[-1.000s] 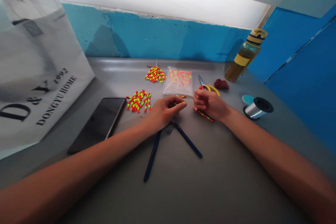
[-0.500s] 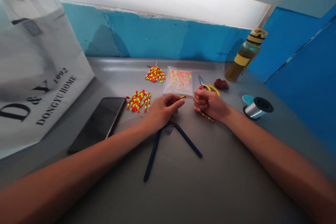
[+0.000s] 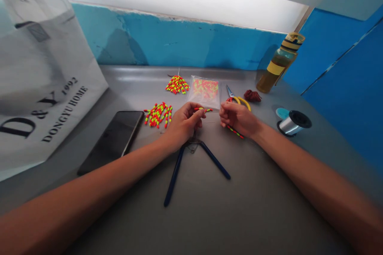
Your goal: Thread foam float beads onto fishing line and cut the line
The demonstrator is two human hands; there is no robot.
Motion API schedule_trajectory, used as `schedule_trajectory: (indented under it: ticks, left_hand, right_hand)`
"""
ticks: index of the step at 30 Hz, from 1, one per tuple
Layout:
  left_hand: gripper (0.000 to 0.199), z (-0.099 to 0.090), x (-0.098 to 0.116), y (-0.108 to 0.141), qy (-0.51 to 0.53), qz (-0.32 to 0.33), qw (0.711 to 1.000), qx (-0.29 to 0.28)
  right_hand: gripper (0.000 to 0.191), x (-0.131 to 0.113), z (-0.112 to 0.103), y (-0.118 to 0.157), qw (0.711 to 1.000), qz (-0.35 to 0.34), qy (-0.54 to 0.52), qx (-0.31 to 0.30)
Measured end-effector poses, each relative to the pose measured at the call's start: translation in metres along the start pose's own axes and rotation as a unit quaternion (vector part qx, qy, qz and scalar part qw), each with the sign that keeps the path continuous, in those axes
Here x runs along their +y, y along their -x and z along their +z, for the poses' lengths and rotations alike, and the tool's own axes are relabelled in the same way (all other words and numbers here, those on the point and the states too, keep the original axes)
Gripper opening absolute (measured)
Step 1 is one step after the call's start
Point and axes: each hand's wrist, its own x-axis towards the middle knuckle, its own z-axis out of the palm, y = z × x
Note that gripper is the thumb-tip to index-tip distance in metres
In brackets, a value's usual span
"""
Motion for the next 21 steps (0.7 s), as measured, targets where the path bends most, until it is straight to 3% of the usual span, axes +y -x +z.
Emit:
schedule_trajectory:
  ticks: [7,11,16,21]
  left_hand:
    - [0.037,0.0008,0.0011,0.001,0.03,-0.002,1.0,-0.001]
    - [0.024,-0.0006,0.0016,0.001,0.025,-0.008,1.0,-0.003]
    - [0.012,-0.0022,0.0015,0.0015,-0.007,-0.018,1.0,0.012]
    - [0.026,-0.0037,0.0009,0.0031,-0.042,-0.003,0.999,-0.002]
  right_hand:
    - [0.023,0.0044,-0.0001,-0.0009,0.999,-0.022,0.02,0.04]
    - [0.027,0.0054,-0.0022,-0.0006,0.998,0.001,0.056,0.022]
    - [0.029,0.0063,0.0009,-0.0003,0.998,-0.03,0.053,0.034]
    - [0.024,0.0051,0.0027,0.0026,0.998,-0.04,0.039,0.019]
